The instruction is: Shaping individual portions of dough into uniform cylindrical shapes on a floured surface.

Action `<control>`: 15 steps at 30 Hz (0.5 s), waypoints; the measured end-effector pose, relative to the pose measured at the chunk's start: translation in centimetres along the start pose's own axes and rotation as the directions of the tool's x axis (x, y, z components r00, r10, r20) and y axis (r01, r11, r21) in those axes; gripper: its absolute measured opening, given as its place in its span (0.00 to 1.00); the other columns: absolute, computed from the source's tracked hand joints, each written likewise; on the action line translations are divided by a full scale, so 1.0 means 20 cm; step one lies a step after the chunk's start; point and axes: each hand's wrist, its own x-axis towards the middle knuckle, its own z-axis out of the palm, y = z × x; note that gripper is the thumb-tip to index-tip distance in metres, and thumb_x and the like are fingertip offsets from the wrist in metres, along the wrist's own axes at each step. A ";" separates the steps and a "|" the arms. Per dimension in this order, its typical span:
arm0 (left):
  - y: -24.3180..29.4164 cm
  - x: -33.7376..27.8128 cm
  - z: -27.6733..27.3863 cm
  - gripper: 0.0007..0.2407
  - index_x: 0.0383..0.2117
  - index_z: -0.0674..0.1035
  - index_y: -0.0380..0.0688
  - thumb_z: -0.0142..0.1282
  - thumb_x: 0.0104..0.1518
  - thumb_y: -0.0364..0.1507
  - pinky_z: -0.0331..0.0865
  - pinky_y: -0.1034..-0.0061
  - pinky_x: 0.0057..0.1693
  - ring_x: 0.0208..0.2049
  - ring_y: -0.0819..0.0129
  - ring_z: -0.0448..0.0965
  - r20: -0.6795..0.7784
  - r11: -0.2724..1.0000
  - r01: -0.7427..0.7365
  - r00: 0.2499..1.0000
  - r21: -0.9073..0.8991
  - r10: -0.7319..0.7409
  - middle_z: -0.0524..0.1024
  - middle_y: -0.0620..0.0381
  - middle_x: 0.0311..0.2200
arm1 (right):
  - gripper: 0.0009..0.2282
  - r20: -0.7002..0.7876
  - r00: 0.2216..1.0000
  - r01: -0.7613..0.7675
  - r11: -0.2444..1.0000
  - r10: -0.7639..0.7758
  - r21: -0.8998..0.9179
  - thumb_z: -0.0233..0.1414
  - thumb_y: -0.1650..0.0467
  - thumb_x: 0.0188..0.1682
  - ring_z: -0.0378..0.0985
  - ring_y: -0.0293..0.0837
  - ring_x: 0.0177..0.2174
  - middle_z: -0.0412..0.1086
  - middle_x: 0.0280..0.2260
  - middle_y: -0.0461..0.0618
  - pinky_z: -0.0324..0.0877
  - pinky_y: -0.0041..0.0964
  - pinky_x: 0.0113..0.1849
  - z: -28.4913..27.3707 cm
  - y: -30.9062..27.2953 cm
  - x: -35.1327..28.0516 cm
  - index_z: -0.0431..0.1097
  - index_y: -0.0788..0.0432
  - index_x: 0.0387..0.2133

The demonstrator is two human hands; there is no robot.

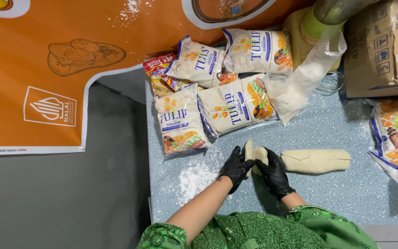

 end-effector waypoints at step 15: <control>-0.25 -0.02 -0.15 0.21 0.49 0.79 0.52 0.70 0.51 0.43 0.79 0.67 0.49 0.44 0.60 0.84 -0.112 0.990 -0.105 0.989 -0.095 0.094 0.82 0.53 0.39 | 0.25 0.127 0.984 -0.154 0.961 0.127 0.231 0.61 0.76 0.46 0.78 0.47 0.39 0.74 0.43 0.56 0.75 0.46 0.45 0.25 -0.24 -0.22 0.67 0.61 0.60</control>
